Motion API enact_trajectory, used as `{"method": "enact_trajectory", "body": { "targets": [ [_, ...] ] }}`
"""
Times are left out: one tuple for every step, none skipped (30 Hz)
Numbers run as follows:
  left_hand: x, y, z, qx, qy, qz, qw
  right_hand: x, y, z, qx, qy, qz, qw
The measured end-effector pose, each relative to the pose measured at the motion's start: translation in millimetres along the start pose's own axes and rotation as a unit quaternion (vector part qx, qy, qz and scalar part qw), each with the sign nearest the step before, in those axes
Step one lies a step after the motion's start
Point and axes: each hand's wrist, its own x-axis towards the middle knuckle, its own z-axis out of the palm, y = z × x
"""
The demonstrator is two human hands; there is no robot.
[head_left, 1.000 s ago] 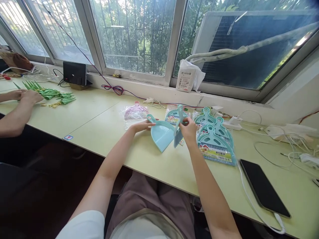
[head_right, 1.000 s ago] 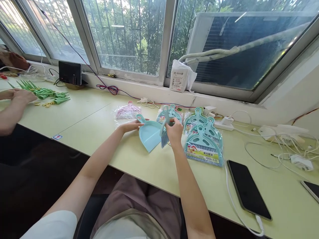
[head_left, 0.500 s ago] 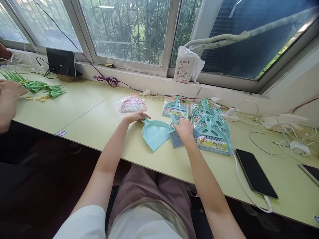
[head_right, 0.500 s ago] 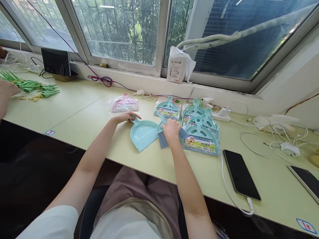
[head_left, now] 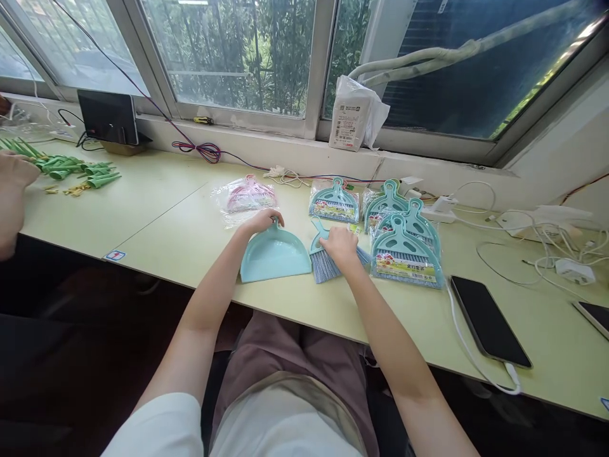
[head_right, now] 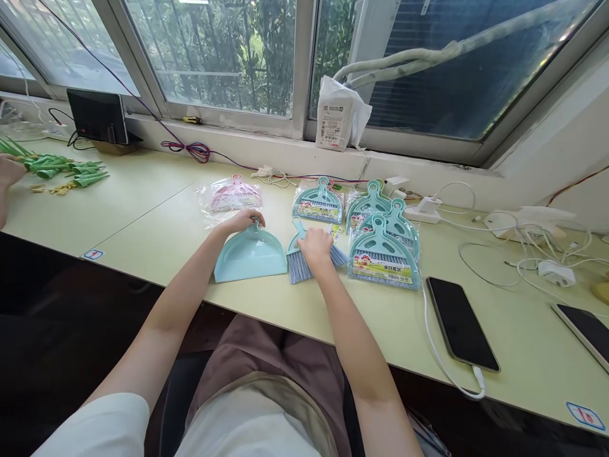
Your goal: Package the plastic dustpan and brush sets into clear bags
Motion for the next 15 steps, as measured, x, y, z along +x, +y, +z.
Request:
{"method": "enact_trajectory", "body": {
  "targets": [
    [1,1,3.5,-0.006,0.016,0.010,1.000,1,1,3,0.005,-0.001,0.002,1.000],
    [2,2,6.9,-0.012,0.034,0.020,0.999,2,3,5,0.012,0.004,0.002,1.000],
    [3,3,10.1,-0.016,0.056,0.026,0.998,3,4,7,0.019,0.016,0.002,1.000],
    [4,3,13.0,-0.017,0.079,0.027,0.996,3,6,8,0.026,0.032,0.002,0.999],
    [5,3,15.5,-0.014,0.103,0.024,0.994,4,7,9,0.032,0.049,0.003,0.998],
    [5,3,17.4,-0.008,0.126,0.021,0.992,4,8,10,0.038,0.067,0.003,0.997],
    [6,3,18.5,-0.001,0.148,0.020,0.989,4,8,10,0.043,0.086,0.003,0.995],
    [7,3,18.6,0.003,0.170,0.023,0.985,3,8,10,0.049,0.108,0.001,0.993],
    [7,4,17.7,0.004,0.192,0.031,0.981,2,7,10,0.056,0.132,-0.004,0.990],
    [7,6,15.6,0.000,0.216,0.043,0.976,1,6,9,0.064,0.158,-0.012,0.985],
    [7,7,12.3,-0.006,0.246,0.056,0.968,0,4,9,0.074,0.181,-0.024,0.980],
    [6,8,7.9,-0.014,0.285,0.067,0.956,-2,2,8,0.086,0.200,-0.042,0.975],
    [5,8,2.5,-0.021,0.332,0.073,0.940,-4,0,8,0.099,0.214,-0.063,0.970],
    [3,7,-3.6,-0.026,0.384,0.072,0.920,-5,-3,8,0.111,0.224,-0.089,0.964],
    [1,6,-10.1,-0.027,0.437,0.063,0.897,-7,-5,9,0.121,0.229,-0.115,0.959]
  ]
}}
